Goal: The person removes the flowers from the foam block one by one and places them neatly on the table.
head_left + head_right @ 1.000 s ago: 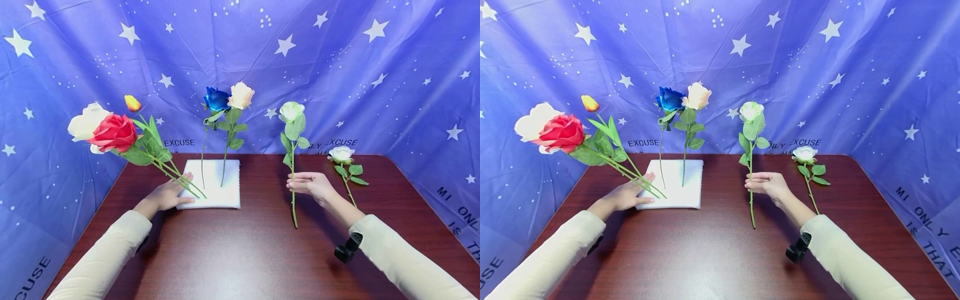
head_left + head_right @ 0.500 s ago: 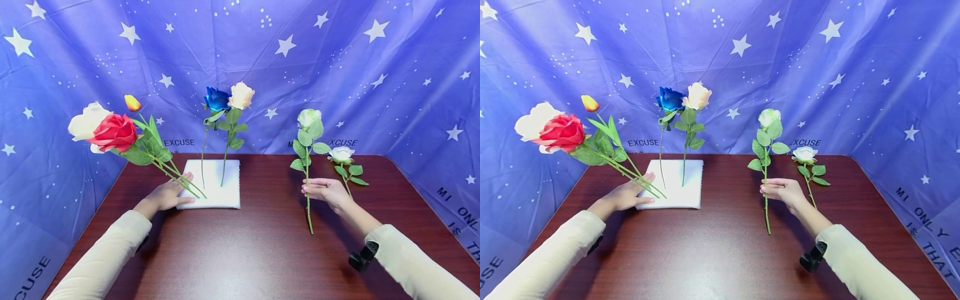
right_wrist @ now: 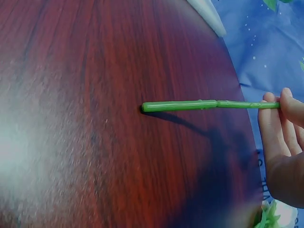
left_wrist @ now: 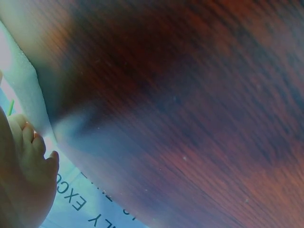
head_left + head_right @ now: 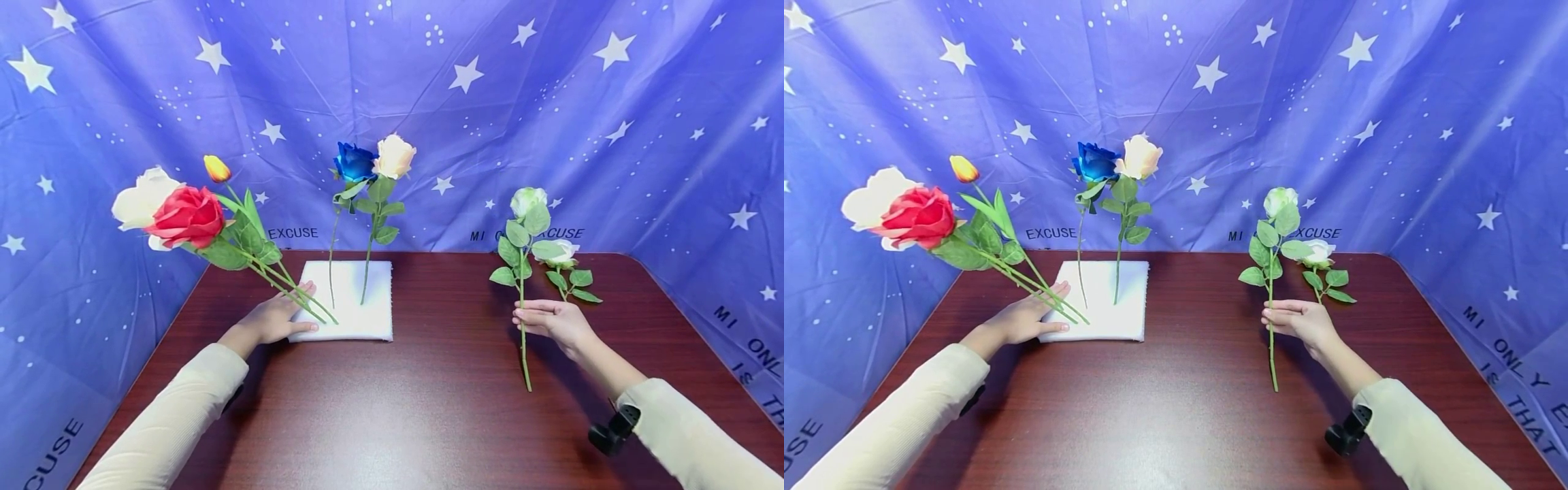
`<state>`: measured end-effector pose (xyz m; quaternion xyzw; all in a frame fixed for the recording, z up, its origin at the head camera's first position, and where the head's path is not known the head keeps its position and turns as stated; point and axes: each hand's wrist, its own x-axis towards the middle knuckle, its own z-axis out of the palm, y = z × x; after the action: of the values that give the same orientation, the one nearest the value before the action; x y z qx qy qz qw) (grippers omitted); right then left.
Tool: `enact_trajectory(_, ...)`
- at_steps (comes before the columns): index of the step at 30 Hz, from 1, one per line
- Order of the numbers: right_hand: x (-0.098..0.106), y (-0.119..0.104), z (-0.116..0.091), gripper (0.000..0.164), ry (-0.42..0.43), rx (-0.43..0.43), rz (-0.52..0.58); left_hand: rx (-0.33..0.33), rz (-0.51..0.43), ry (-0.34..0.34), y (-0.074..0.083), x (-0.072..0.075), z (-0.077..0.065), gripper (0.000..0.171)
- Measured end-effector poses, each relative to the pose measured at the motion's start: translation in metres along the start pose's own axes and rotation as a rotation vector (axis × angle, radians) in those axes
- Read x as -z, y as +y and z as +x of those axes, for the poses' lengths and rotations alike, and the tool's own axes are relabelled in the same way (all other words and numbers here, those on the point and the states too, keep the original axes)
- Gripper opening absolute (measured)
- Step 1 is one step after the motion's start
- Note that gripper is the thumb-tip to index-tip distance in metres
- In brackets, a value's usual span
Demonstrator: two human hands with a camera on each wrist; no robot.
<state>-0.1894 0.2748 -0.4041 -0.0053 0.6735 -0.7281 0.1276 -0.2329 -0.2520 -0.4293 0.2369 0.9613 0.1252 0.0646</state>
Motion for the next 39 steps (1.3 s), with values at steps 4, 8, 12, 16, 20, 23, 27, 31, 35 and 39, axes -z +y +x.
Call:
enact_trajectory(4, 0.007, 0.002, -0.005, 0.026, 0.009, -0.006, -0.001, -0.014, 0.002, 0.009, 0.0, 0.0, 0.0, 0.083)
enact_trajectory(8, 0.012, 0.004, -0.008, 0.026, 0.028, -0.031, -0.021, -0.033, 0.026, 0.028, -0.001, 0.001, -0.001, 0.083)
enact_trajectory(12, 0.016, 0.005, -0.009, 0.027, 0.052, -0.065, -0.058, -0.032, 0.029, 0.025, -0.001, 0.002, 0.0, 0.083)
enact_trajectory(16, 0.019, 0.007, -0.01, 0.025, 0.076, -0.108, -0.081, -0.024, 0.035, 0.016, -0.002, 0.002, 0.0, 0.084)
enact_trajectory(20, 0.021, 0.01, -0.011, 0.022, 0.094, -0.171, -0.09, -0.021, 0.037, 0.017, -0.002, 0.001, 0.0, 0.084)
enact_trajectory(23, 0.023, 0.012, -0.013, 0.02, 0.112, -0.211, -0.113, -0.022, 0.039, 0.018, -0.002, 0.0, 0.0, 0.084)
enact_trajectory(27, 0.027, 0.012, -0.014, 0.018, 0.14, -0.248, -0.164, -0.024, 0.042, 0.015, -0.002, 0.001, 0.001, 0.084)
enact_trajectory(31, 0.031, 0.012, -0.015, 0.019, 0.151, -0.283, -0.168, -0.029, 0.04, 0.01, -0.003, 0.002, 0.001, 0.084)
enact_trajectory(35, 0.033, 0.012, -0.017, 0.022, 0.175, -0.332, -0.164, -0.016, 0.031, -0.001, -0.003, 0.002, 0.001, 0.085)
enact_trajectory(39, 0.037, 0.012, -0.018, 0.023, 0.197, -0.373, -0.157, 0.002, 0.017, -0.01, -0.003, 0.001, 0.001, 0.085)
